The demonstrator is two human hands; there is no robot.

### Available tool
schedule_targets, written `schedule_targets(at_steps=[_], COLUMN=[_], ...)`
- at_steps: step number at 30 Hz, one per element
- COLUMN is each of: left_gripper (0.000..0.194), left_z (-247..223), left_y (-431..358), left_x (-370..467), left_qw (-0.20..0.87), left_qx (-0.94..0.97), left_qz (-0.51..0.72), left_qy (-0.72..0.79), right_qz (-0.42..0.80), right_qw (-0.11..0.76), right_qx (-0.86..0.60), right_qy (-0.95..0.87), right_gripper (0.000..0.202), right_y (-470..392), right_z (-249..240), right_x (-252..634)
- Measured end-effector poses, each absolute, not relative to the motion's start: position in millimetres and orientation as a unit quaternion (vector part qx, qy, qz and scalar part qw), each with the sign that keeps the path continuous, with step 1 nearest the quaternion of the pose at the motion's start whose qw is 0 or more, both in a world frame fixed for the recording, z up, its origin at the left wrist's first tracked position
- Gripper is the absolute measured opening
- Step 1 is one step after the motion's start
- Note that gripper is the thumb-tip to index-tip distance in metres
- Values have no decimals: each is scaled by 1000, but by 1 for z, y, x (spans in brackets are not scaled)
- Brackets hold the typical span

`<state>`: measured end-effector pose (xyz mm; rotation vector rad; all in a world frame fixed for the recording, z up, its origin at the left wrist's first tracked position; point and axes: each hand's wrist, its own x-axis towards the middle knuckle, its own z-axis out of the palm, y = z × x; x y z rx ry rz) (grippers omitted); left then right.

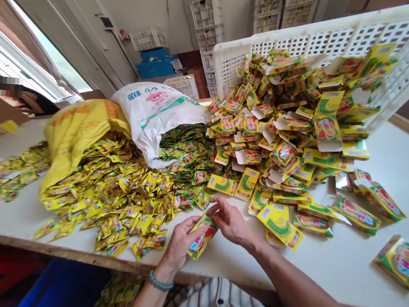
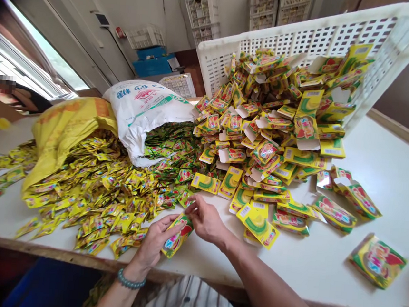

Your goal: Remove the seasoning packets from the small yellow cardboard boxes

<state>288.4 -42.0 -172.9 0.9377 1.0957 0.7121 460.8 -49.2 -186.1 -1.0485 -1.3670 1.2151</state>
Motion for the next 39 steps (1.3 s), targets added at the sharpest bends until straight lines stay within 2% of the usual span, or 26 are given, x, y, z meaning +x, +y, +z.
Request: schedule_targets(at_steps=[4,6,8,11,17,20,23,28,34,39], left_gripper=[40,43,50,63,59,56,54,53,51,49], left_z=[-174,-174,-173,-171,-173,-175,-176,-177,-186,-173], left_y=[-45,-45,-45,-45,-49,-50,-49,-49,-49,-55], left_x=[293,295,296,296,292,288,286,286,285,288], left_qw=[696,687,664,636,657,665,668,642,615,623], left_qx=[423,418,408,399,441,451,446,407,446,457], left_qz=[326,345,384,436,382,360,370,437,399,367], left_qy=[480,484,495,496,477,473,466,481,513,518], right_qz=[566,522,426,369,462,511,531,483,570,643], right_qw=[495,530,569,555,500,503,493,449,455,457], right_qx=[-400,-418,-470,-507,-470,-450,-449,-471,-480,-460], right_qy=[-523,-522,-523,-547,-562,-533,-524,-586,-487,-408], right_gripper=[48,35,19,21,38,36,46,33,35,41], right_y=[-50,-48,-47,-45,-48,-48,-49,-53,-51,-53], right_z=[-183,-180,-178,-181,-195,-196,-191,-179,-181,-181], right_x=[464,467,468,465,452,451,454,454,449,455])
